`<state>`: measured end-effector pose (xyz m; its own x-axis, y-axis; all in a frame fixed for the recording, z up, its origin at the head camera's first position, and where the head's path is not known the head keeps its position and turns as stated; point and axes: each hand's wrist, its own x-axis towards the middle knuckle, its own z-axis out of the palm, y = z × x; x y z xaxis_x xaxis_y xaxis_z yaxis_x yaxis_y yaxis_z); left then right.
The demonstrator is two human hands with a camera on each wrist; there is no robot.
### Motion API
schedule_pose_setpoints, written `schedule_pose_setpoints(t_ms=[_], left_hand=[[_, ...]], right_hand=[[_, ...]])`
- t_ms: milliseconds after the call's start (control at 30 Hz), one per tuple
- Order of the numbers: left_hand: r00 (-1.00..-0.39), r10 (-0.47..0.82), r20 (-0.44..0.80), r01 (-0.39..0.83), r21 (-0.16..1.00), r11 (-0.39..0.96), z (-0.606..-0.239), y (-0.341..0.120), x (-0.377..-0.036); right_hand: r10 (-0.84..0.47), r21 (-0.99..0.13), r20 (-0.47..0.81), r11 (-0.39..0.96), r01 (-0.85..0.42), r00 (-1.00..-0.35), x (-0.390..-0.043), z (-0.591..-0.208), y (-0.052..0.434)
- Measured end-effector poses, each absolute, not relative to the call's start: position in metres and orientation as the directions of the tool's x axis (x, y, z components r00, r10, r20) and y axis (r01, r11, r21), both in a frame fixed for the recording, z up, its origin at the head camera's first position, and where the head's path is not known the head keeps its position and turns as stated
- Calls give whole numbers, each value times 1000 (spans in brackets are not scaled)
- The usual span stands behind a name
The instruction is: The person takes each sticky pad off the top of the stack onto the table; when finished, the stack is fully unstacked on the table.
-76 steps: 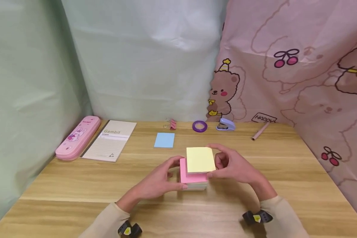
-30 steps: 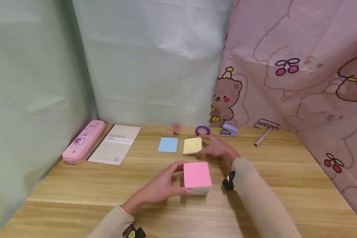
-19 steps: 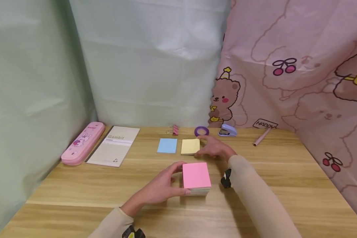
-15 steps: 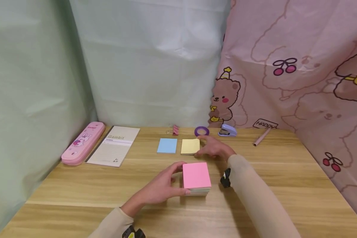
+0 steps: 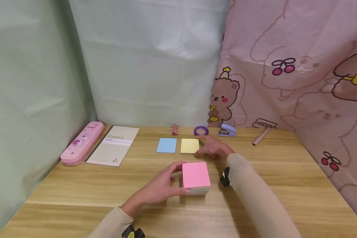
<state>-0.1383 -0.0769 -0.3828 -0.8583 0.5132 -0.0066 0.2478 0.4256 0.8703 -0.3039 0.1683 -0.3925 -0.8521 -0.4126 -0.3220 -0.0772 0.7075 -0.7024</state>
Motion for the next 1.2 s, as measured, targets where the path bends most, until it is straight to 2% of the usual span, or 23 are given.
schedule_pose_setpoints(t_ms=[167,300,533,900,1200], left_hand=[[-861,509,-10,245,868,432,-385,-77,-139],[-864,504,-22,233,869,437,-386,-77,-139],[-863,504,-24,226,875,428,-387,-78,-139],[-859,512,-3,243,877,413,-386,-77,-139],[-857,515,5,248,881,403,-385,-77,-141]], right_hand=[[-417,-689,-233,709,-154,-879,-300,-392,172],[-424,-711,-200,683,-167,-883,-293,-388,180],[-477,-833,-157,534,-143,-865,-278,-364,196],[-521,-883,-43,419,-212,-853,-223,-345,219],[-556,-912,22,328,-244,-831,-182,-356,222]])
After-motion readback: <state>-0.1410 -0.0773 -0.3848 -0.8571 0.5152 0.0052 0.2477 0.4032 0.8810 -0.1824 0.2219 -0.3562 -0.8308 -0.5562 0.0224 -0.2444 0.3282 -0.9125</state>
